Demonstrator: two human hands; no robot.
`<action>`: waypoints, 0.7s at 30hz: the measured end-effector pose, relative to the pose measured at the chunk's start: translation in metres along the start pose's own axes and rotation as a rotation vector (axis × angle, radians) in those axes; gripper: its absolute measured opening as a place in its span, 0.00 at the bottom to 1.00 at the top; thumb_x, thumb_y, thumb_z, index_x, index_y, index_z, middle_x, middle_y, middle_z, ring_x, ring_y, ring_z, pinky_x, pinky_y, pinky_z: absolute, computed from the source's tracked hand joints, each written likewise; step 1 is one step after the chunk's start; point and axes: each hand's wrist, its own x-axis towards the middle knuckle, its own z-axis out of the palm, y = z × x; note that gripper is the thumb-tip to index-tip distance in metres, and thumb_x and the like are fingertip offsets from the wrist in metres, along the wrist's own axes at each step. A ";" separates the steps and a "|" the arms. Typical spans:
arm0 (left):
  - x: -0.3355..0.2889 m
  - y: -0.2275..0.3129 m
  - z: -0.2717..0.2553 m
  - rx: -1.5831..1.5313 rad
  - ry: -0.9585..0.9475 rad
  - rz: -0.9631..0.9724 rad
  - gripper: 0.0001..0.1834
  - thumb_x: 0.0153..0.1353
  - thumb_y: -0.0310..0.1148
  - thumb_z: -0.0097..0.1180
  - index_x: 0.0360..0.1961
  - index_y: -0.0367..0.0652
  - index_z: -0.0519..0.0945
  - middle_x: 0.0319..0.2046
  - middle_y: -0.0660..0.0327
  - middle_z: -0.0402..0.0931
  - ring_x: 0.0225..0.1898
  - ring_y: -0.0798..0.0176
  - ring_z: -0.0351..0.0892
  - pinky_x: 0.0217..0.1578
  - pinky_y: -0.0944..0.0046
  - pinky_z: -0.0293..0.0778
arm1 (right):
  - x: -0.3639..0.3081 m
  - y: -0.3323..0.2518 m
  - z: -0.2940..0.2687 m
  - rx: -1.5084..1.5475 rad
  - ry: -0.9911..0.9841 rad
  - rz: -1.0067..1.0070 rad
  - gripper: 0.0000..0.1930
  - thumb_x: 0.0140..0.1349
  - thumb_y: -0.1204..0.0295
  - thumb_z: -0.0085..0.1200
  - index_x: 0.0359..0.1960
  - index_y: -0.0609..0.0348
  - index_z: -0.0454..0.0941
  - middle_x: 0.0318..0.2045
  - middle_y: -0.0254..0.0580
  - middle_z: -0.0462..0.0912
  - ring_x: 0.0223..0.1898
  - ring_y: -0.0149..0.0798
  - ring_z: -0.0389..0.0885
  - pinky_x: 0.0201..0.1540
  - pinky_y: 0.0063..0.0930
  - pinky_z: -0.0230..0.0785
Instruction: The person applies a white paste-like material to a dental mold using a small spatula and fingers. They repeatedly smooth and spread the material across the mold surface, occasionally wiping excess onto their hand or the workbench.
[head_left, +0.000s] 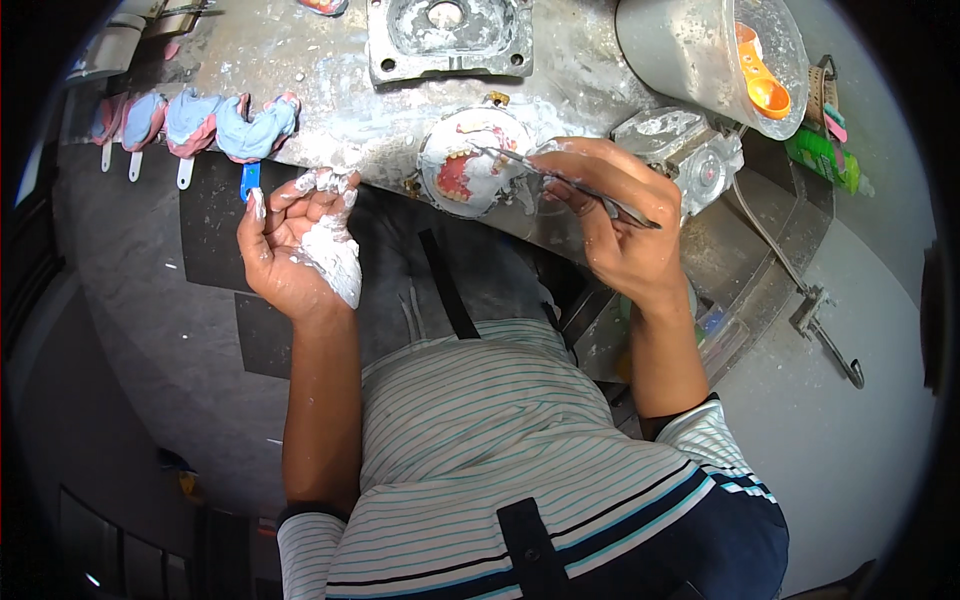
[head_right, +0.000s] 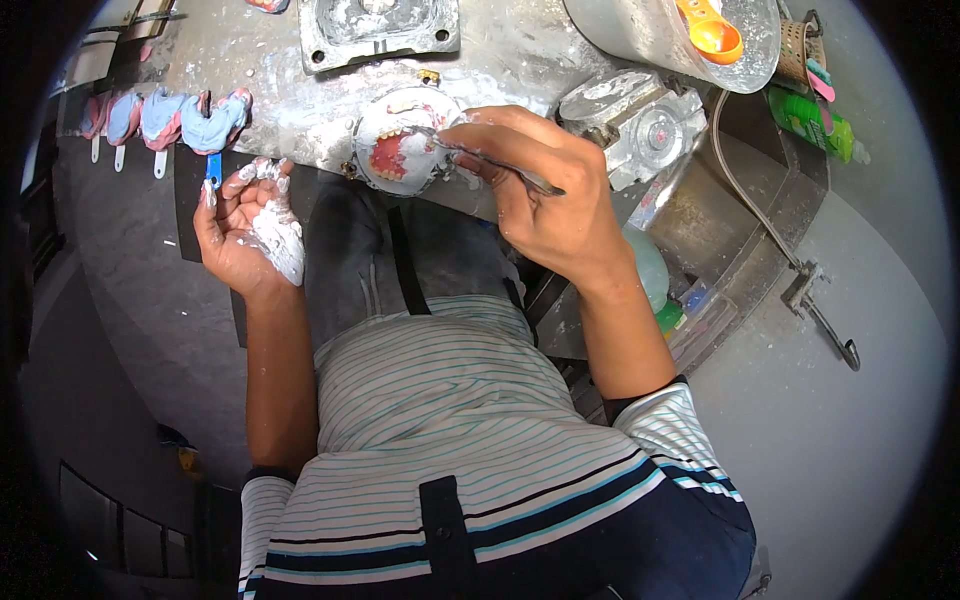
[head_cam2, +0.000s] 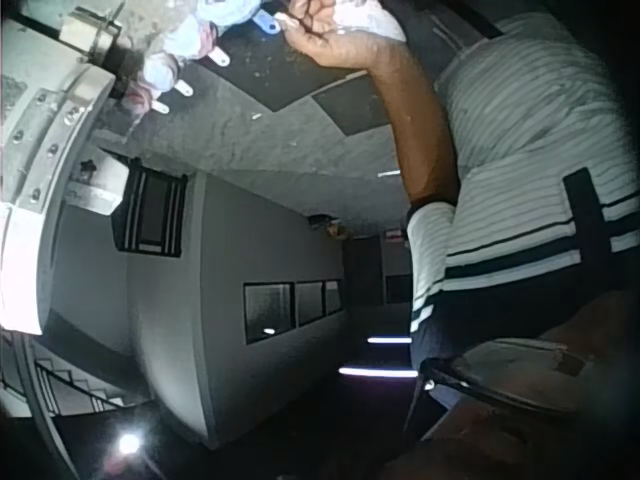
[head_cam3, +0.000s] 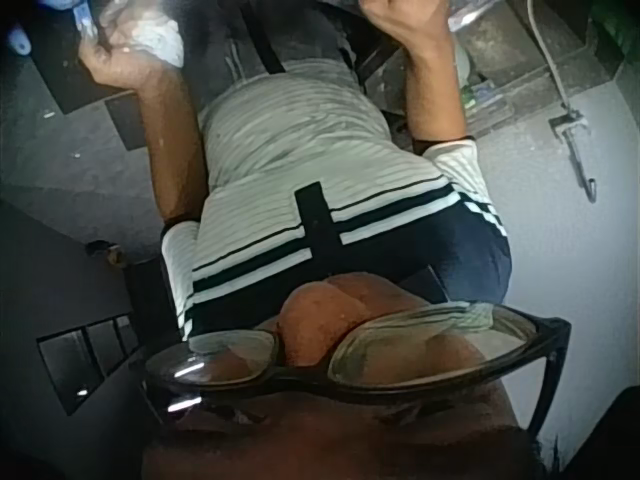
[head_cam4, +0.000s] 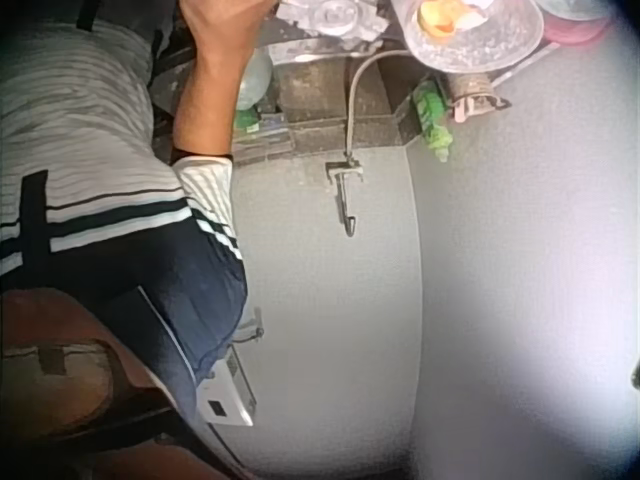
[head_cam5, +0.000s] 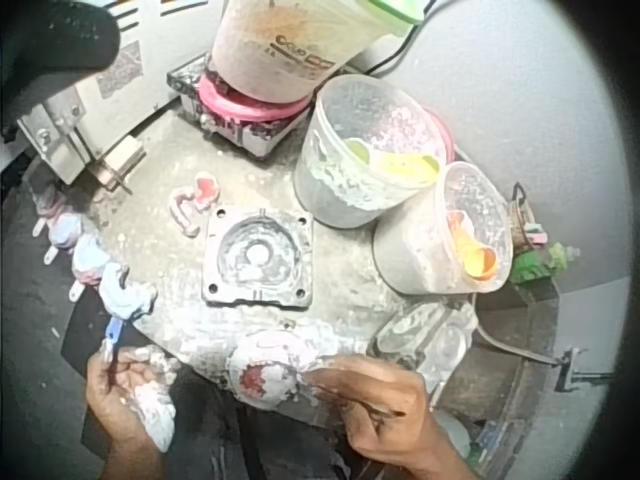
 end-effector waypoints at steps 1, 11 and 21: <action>0.000 0.000 0.000 -0.001 0.000 0.000 0.23 0.69 0.44 0.46 0.33 0.31 0.77 0.33 0.38 0.81 0.35 0.43 0.85 0.45 0.42 0.81 | -0.001 0.000 0.000 0.033 0.008 0.036 0.12 0.56 0.88 0.53 0.40 0.67 0.84 0.38 0.51 0.85 0.36 0.41 0.88 0.40 0.27 0.82; 0.000 -0.005 0.009 -0.009 0.012 -0.014 0.23 0.69 0.43 0.45 0.34 0.29 0.78 0.33 0.39 0.81 0.34 0.45 0.84 0.50 0.39 0.78 | 0.009 -0.012 0.009 -0.077 0.093 -0.035 0.07 0.55 0.82 0.64 0.36 0.66 0.84 0.32 0.46 0.86 0.30 0.40 0.87 0.33 0.27 0.77; 0.002 -0.001 0.009 0.052 0.034 -0.036 0.22 0.69 0.43 0.43 0.34 0.30 0.76 0.35 0.38 0.80 0.36 0.46 0.83 0.52 0.39 0.76 | 0.005 -0.019 0.018 -0.207 0.071 -0.126 0.08 0.54 0.83 0.64 0.35 0.67 0.83 0.32 0.48 0.85 0.31 0.44 0.86 0.34 0.30 0.78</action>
